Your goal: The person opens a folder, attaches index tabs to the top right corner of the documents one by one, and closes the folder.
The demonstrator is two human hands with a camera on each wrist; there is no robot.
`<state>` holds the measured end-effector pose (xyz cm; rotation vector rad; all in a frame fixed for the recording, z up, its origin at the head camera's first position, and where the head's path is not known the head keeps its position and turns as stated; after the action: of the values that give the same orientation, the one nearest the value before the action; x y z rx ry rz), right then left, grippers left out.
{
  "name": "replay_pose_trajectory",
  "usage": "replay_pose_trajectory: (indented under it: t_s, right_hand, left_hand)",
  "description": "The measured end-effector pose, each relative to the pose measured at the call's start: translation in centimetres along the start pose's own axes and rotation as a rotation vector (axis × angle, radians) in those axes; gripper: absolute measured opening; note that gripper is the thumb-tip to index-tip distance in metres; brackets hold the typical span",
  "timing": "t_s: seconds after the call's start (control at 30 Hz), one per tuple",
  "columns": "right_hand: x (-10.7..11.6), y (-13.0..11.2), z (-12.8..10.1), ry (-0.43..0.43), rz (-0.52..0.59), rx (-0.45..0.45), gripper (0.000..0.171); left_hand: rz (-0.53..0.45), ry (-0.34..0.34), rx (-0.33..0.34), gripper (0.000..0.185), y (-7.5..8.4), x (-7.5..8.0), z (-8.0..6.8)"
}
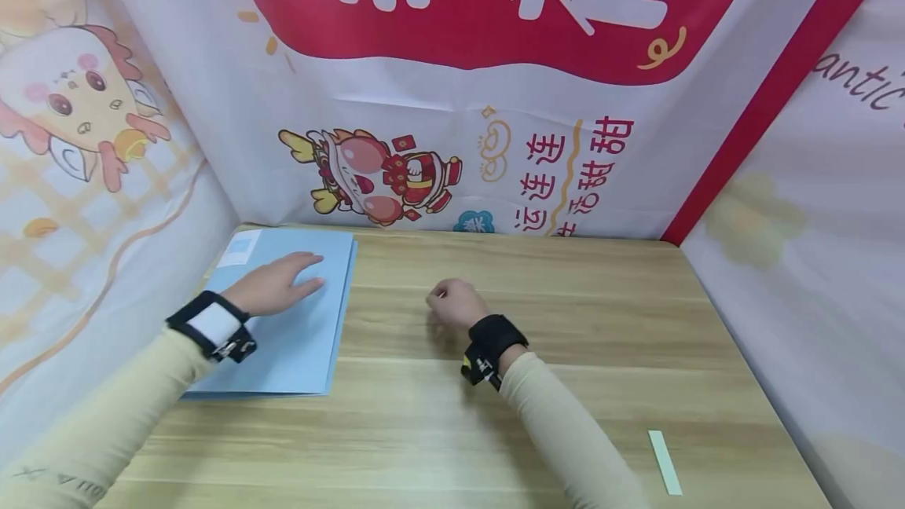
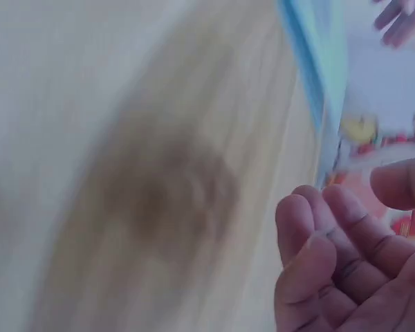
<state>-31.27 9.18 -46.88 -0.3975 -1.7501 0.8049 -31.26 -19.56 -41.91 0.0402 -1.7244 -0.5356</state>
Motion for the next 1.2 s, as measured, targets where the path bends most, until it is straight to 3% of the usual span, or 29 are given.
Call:
replay_pose_trajectory:
  t_s: [0.13, 0.27, 0.4, 0.53, 0.63, 0.87, 1.03, 1.2]
  right_hand:
    - [-3.2, -1.6, -1.2, -0.141, 0.142, -0.026, 0.028]
    - [-5.8, -3.7, -2.3, -0.229, 0.253, -0.017, 0.03]
    - [-8.6, -5.7, -2.9, -0.286, 0.365, -0.013, 0.029]
    - [-11.9, -6.9, -3.1, -0.323, 0.445, -0.054, 0.027]
    - [-14.2, -7.3, -3.1, -0.333, 0.485, -0.096, 0.026]
    - [-16.4, -8.2, -3.4, -0.297, 0.515, -0.174, 0.021]
    - [-16.6, -7.9, -3.2, -0.259, 0.53, -0.198, 0.021]
    - [-16.7, -7.3, -2.5, -0.278, 0.565, -0.166, 0.024]
  left_hand:
    - [-0.001, -0.005, 0.014, 0.064, -2.7, 0.7, -2.6]
    - [-0.044, 0.017, 0.023, 0.067, -5.8, 1.2, -4.9]
    - [-0.121, 0.051, 0.028, 0.067, -8.9, 1.3, -7.1]
    - [-0.147, 0.066, 0.097, 0.071, -11.8, 0.9, -8.9]
    - [-0.143, 0.04, 0.148, 0.079, -13.5, 0.3, -9.8]
    - [-0.153, -0.033, 0.154, 0.091, -15.1, -1.8, -11.1]
    - [-0.127, -0.048, 0.128, 0.09, -15.4, -2.7, -11.0]
    - [-0.113, -0.059, 0.149, 0.091, -15.3, -2.7, -10.4]
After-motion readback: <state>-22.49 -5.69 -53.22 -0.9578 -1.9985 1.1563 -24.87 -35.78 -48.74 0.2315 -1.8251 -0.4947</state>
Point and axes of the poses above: each hand's wrist, its own z-axis towards the middle knuckle, its own x-axis out of the back of the hand, y = z × x, the point moved 7 cm from there along z, towards the middle knuckle, and after that the axes turned 5 degrees about -z, right-handed, at the moved point
